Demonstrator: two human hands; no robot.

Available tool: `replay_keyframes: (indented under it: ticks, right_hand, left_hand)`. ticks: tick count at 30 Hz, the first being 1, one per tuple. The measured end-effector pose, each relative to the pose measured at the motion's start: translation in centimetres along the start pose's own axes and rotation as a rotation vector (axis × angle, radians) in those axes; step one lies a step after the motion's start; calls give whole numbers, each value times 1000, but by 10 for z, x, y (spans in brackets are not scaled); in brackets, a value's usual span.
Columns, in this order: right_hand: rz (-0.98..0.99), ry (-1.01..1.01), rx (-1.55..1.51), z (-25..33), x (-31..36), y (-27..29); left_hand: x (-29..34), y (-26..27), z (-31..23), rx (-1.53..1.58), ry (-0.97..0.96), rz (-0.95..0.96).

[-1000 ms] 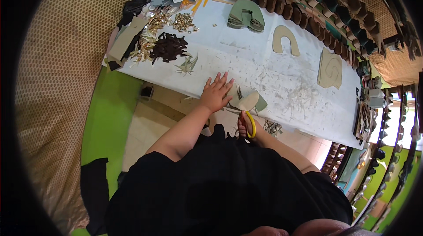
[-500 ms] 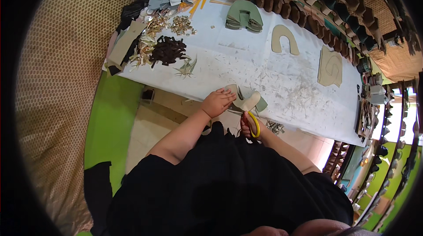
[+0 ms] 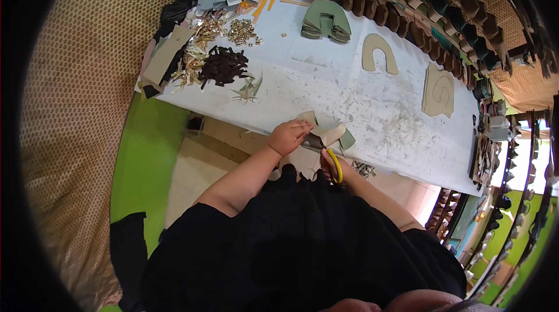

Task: Cutting out shoe upper components from a sheet of fabric using scissors.

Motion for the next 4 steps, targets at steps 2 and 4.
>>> replay_keyframes:
  ticks: [2,4]
  right_hand:
    - [-3,6,15,4,2,-4]
    - [-86,60,146,14,8,-9]
  left_hand:
    - [1,-1,1,-47,-47,38]
    - [1,-1,2,-78,-66,63]
Point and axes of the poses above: each hand's wrist, its own x-axis away from the middle knuckle, its own y-axis out of the back of the hand, z = x × y, the point moved 3 cm from there along -x, towards the middle knuckle, and after that the axes turned 3 degrees about y, right-handed, at the moved point
